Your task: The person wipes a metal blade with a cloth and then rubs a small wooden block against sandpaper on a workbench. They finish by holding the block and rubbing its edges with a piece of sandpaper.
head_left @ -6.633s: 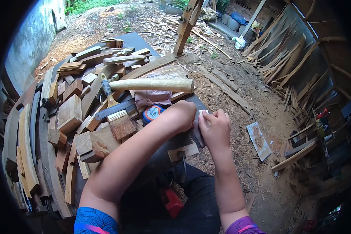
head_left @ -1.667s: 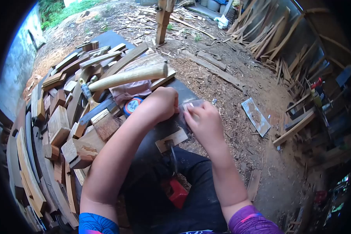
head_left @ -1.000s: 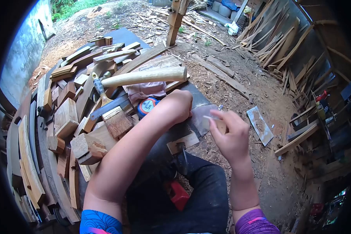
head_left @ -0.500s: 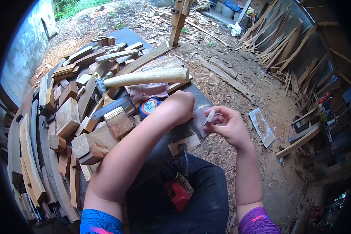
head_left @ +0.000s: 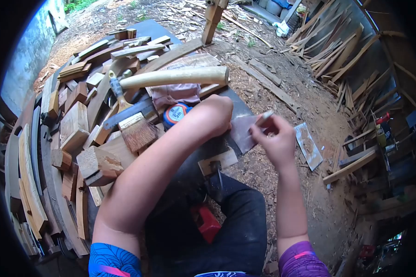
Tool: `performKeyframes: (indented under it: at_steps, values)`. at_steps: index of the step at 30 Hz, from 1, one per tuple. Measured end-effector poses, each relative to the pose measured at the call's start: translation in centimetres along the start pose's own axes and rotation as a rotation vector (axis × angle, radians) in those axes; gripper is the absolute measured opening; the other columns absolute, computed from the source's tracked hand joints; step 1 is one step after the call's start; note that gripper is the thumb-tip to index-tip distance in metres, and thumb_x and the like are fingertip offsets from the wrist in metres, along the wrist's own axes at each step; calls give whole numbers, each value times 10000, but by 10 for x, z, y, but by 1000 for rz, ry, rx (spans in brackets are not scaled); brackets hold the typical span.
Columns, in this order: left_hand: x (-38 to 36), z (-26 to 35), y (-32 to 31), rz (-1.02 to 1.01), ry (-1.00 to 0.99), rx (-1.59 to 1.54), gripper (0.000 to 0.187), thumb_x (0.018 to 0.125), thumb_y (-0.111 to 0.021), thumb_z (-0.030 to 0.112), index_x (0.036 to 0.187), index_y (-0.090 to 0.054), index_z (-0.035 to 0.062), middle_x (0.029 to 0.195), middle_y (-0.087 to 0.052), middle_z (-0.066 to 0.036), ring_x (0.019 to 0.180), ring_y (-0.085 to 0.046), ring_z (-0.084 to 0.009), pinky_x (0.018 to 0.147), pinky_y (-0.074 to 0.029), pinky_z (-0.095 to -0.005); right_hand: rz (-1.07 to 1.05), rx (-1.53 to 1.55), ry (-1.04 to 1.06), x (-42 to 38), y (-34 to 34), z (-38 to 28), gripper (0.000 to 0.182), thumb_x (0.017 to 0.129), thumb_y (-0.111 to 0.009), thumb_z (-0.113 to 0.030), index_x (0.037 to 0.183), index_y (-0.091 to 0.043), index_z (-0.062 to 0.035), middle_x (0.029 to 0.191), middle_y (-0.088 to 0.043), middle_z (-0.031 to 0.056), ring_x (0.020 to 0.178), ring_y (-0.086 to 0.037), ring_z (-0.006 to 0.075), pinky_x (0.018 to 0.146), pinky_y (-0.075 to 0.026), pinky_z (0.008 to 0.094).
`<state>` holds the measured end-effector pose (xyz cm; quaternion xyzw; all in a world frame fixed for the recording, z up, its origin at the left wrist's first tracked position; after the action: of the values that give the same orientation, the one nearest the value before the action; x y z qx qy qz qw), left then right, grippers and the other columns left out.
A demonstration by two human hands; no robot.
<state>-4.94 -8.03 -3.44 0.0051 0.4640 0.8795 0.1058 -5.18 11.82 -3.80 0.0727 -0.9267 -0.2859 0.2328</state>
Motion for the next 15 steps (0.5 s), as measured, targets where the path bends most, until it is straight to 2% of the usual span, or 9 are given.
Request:
performKeyframes:
  at_steps: [2,4,6,9,11,13,14,15]
  values:
    - [1,1,1,4,-2,4,173,773,-798,99,876,-699,2,879,-719,-216,855,-717,-357,740,-554,-410,53,7,-39,5,6,17,175,779,-805,-110,895,-722,-9,808,-725,76,700,-701,135,648,-561,279]
    - [2,3,2,11,7,8,173,774,-798,101,877,-699,3,879,-718,-216,855,-717,-356,741,-554,-409,31,-28,-31,-3,2,-3,178,775,-809,-113,894,-722,-12,808,-724,73,705,-700,134,649,-560,278]
    - [0,1,2,5,23,13,174,774,-799,103,877,-700,4,878,-718,-217,855,-716,-356,741,-553,-409,-139,31,89,-22,-10,-22,184,770,-816,-121,894,-725,-19,808,-727,69,706,-700,130,648,-559,276]
    - [-1,2,0,12,-7,16,177,776,-799,110,882,-702,6,879,-717,-218,859,-717,-358,744,-555,-408,-57,-83,77,-6,1,-5,176,776,-815,-116,897,-725,-25,805,-725,69,697,-698,127,645,-558,272]
    - [0,1,-1,15,51,9,186,773,-801,116,891,-706,8,885,-719,-217,863,-717,-361,750,-557,-406,9,79,-87,6,9,14,153,781,-812,-98,886,-724,-29,809,-712,72,695,-698,124,643,-560,273]
    - [1,0,1,21,8,22,187,777,-800,120,899,-711,11,886,-719,-218,862,-717,-362,756,-557,-409,-41,67,-22,-8,-5,-4,169,773,-818,-100,889,-724,-23,818,-709,67,697,-698,118,645,-562,278]
    - [2,-1,0,16,-8,30,186,777,-801,120,898,-711,11,891,-719,-219,865,-717,-362,761,-557,-410,-94,-36,126,-19,-12,-23,191,767,-825,-110,898,-723,-15,821,-703,54,700,-699,114,648,-566,275]
    - [2,0,-1,12,-23,37,186,777,-801,120,897,-712,10,896,-720,-221,867,-716,-362,766,-557,-410,-164,28,146,-25,-15,-25,207,762,-831,-122,901,-722,-13,826,-707,46,699,-699,114,646,-567,272]
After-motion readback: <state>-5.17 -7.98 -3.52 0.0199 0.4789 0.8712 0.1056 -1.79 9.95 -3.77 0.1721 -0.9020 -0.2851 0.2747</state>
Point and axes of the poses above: each hand's wrist, its own x-axis towards the middle knuckle, its own y-axis out of the back of the hand, z = x × y, the point moved 3 cm from there along x, towards the middle knuckle
